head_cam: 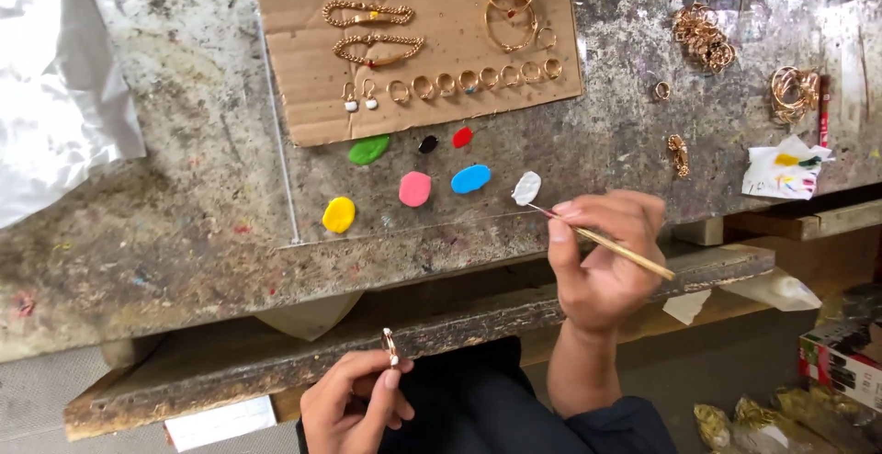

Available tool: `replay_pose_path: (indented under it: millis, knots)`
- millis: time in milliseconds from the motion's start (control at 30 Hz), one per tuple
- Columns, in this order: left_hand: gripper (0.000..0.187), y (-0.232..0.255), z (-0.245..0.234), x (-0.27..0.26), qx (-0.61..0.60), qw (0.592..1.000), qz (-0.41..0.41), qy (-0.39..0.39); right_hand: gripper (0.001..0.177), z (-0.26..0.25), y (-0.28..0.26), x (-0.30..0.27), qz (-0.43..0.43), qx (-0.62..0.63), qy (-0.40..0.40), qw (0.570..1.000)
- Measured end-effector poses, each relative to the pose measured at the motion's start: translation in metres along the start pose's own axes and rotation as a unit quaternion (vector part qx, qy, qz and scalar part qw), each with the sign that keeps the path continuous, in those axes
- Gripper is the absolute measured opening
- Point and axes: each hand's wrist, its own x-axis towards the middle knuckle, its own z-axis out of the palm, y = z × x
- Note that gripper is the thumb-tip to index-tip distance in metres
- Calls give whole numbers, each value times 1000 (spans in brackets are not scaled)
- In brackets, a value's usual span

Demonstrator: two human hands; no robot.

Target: Painting small details on jewelry components using a fine brush and paint at a workshop bench.

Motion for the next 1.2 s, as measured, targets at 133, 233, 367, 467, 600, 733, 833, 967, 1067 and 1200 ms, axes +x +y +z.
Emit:
replay_pose_path:
  millis: [133, 233, 367, 467, 600, 733, 833, 967, 1067, 1200]
  knots:
    - [11, -9, 5, -1, -23, 999, -34, 24, 9, 1, 8, -4, 22, 1, -7, 1000]
    - [9, -13, 7, -1, -25, 998, -35, 39, 10, 0, 14, -4, 31, 11, 2, 999]
    - [9, -14, 7, 1, -26, 999, -5, 27, 10, 1, 13, -3, 35, 14, -7, 999]
    - [10, -12, 6, 3, -16, 1000, -7, 24, 10, 2, 12, -3, 32, 12, -12, 999]
    - [10, -18, 2, 6, -7, 999, 52, -7, 10, 3, 15, -5, 19, 28, 2, 999]
    - [11, -24, 5, 9, -47, 994, 96, 15, 12, 6, 15, -23, 42, 70, 50, 995]
    - [12, -18, 0, 12, -45, 992, 118, 2, 9, 8, -10, -39, 60, 229, 51, 970]
    - [11, -17, -4, 14, -33, 989, 143, -15, 16, 10, -55, -54, 83, 337, -253, 903]
    - [9, -21, -4, 12, -27, 989, 145, -19, 6, 20, -62, -69, 56, 374, -287, 880]
    - [8, -21, -4, 14, -20, 987, 154, -29, 7, 21, -64, -72, 54, 284, -278, 916]
